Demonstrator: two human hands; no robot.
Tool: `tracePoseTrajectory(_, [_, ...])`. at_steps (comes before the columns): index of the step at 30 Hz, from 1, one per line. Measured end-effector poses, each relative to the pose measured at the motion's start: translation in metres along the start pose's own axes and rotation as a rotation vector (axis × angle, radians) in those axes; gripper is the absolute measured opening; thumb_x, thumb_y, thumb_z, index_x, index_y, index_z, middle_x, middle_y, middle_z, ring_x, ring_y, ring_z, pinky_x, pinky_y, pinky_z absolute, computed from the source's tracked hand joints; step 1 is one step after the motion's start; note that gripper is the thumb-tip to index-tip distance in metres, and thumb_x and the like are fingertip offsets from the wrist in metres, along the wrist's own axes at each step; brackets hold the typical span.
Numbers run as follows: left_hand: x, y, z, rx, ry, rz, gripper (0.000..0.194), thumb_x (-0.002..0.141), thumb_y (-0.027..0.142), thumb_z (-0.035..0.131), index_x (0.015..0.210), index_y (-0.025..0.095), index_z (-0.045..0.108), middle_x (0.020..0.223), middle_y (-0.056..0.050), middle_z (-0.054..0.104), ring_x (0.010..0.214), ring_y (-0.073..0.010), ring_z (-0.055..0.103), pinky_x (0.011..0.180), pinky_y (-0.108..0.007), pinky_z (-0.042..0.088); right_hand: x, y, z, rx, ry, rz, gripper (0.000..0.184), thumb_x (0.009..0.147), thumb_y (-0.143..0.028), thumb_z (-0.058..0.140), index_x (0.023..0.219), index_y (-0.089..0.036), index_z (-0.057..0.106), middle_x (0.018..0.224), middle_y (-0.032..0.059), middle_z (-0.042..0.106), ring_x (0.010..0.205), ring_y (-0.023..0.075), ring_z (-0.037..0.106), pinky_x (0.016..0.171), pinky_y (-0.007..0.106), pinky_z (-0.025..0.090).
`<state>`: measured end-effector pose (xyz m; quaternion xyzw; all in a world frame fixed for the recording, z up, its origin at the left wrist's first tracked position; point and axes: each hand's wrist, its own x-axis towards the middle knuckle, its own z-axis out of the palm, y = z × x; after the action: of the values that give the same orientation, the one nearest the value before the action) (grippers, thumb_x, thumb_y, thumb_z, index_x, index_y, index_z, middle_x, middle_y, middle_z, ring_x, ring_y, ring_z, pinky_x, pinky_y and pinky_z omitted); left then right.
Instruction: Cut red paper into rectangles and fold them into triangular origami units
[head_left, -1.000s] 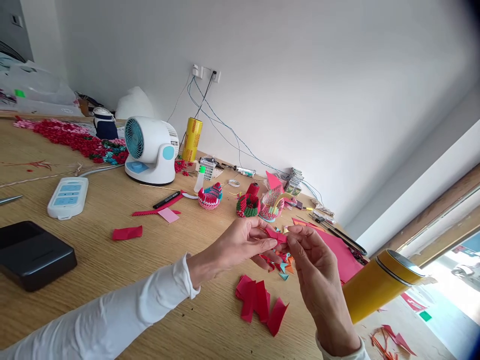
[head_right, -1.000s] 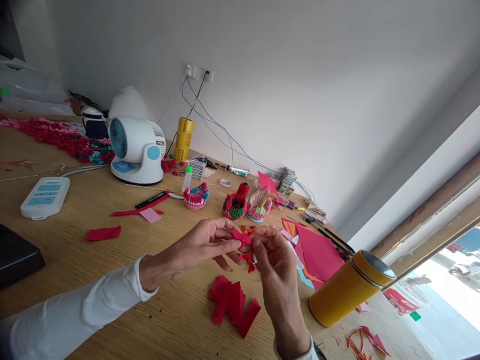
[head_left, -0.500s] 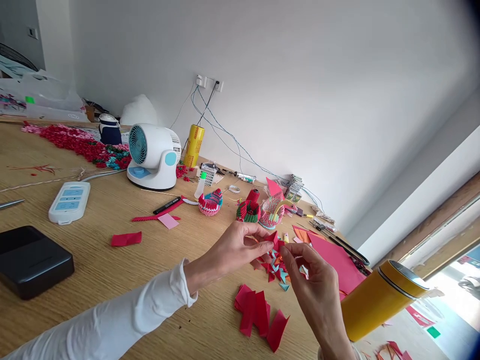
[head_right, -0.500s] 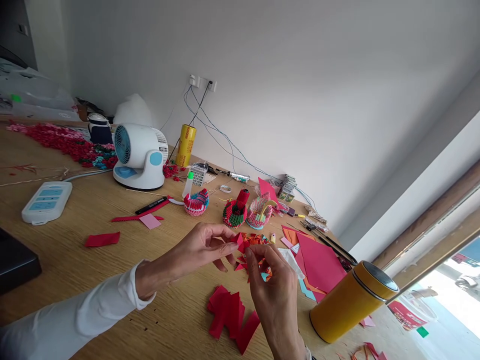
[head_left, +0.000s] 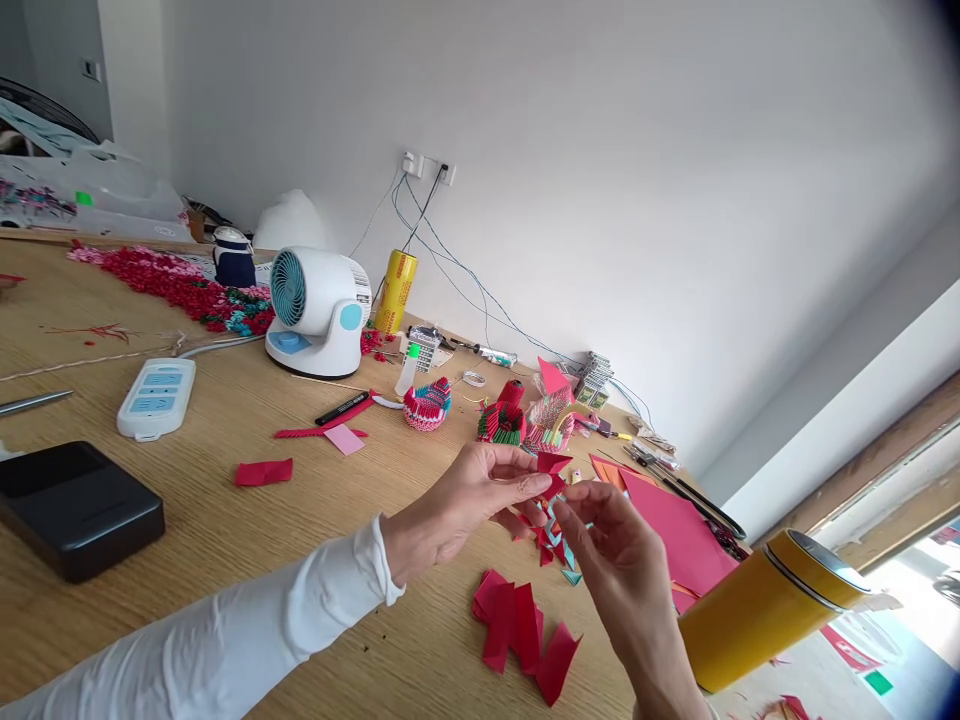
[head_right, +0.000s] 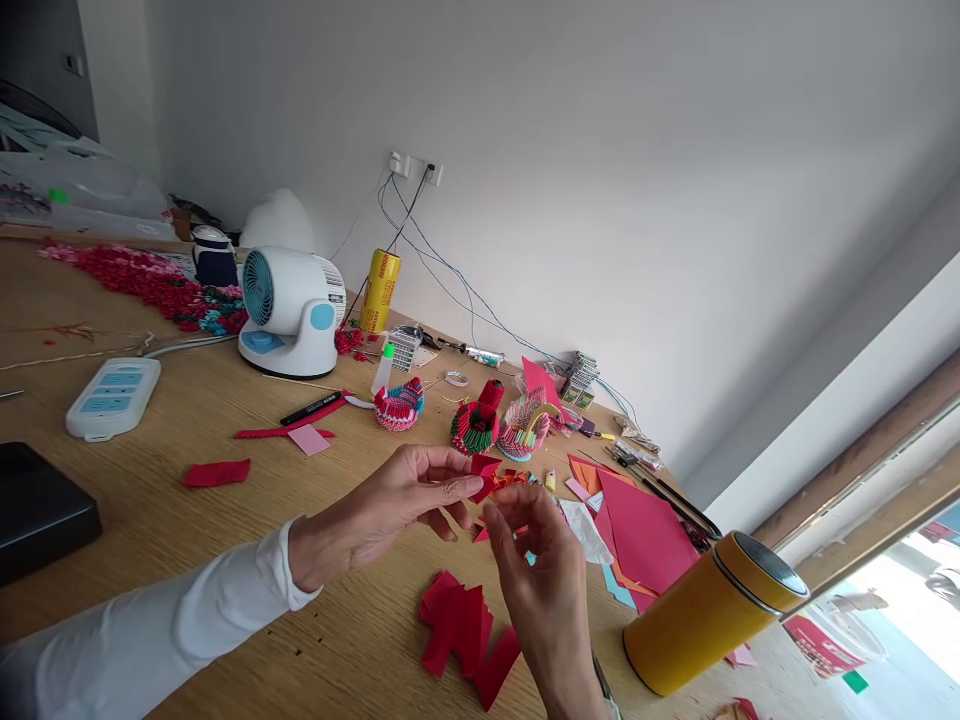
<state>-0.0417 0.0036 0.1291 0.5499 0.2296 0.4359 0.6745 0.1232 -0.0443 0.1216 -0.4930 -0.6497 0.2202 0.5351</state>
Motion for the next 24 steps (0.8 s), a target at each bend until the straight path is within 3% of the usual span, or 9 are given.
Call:
tracePoseTrajectory(3, [0.001, -0.001, -0.002, 0.003, -0.011, -0.001, 0.031, 0.075, 0.037, 0.076, 0.094, 0.014, 0.066, 0.080, -0.004, 0.068, 0.066, -0.0121, 0.065, 0.054, -0.020, 0.049, -0.001, -0.002, -0.005, -0.158, 0.009, -0.187, 0.018, 0.088, -0.030, 0.061, 0.106, -0.025, 0.060, 0.082, 0.0021, 0.063, 0.065, 0.0151, 0.056, 0.053, 0.025, 0.045])
tracePoseTrajectory(6, [0.000, 0.001, -0.003, -0.008, -0.047, -0.037, 0.035, 0.073, 0.037, 0.078, 0.098, 0.014, 0.067, 0.081, -0.005, 0.070, 0.070, -0.0136, 0.067, 0.057, -0.021, 0.049, -0.001, -0.003, -0.010, -0.325, -0.055, -0.340, 0.014, 0.091, -0.022, 0.057, 0.102, -0.027, 0.064, 0.092, 0.0032, 0.063, 0.066, 0.0147, 0.057, 0.054, 0.026, 0.046])
tracePoseTrajectory(11, [-0.002, 0.008, -0.002, 0.021, -0.086, -0.074, 0.038, 0.070, 0.035, 0.080, 0.100, 0.013, 0.069, 0.082, -0.006, 0.071, 0.074, -0.0152, 0.068, 0.059, -0.022, 0.049, 0.001, -0.002, -0.017, -0.440, -0.060, -0.435, 0.016, 0.091, -0.019, 0.058, 0.102, -0.027, 0.066, 0.096, 0.0043, 0.062, 0.076, 0.0170, 0.060, 0.063, 0.029, 0.048])
tracePoseTrajectory(16, [-0.004, 0.009, -0.002, 0.062, -0.103, -0.055, 0.031, 0.076, 0.031, 0.075, 0.101, 0.013, 0.068, 0.085, -0.007, 0.072, 0.081, -0.0170, 0.069, 0.058, -0.021, 0.050, 0.002, 0.001, -0.018, -0.399, -0.050, -0.400, 0.012, 0.090, -0.021, 0.059, 0.098, -0.027, 0.067, 0.095, 0.0044, 0.060, 0.080, 0.0181, 0.059, 0.062, 0.029, 0.048])
tracePoseTrajectory(24, [-0.002, 0.004, 0.001, 0.121, -0.033, -0.002, 0.033, 0.073, 0.031, 0.076, 0.096, 0.013, 0.061, 0.086, -0.009, 0.072, 0.077, -0.0198, 0.070, 0.055, -0.023, 0.051, -0.001, -0.004, -0.004, -0.083, -0.024, -0.150, 0.010, 0.087, -0.032, 0.063, 0.084, -0.023, 0.067, 0.092, 0.0059, 0.063, 0.077, 0.0181, 0.060, 0.055, 0.026, 0.048])
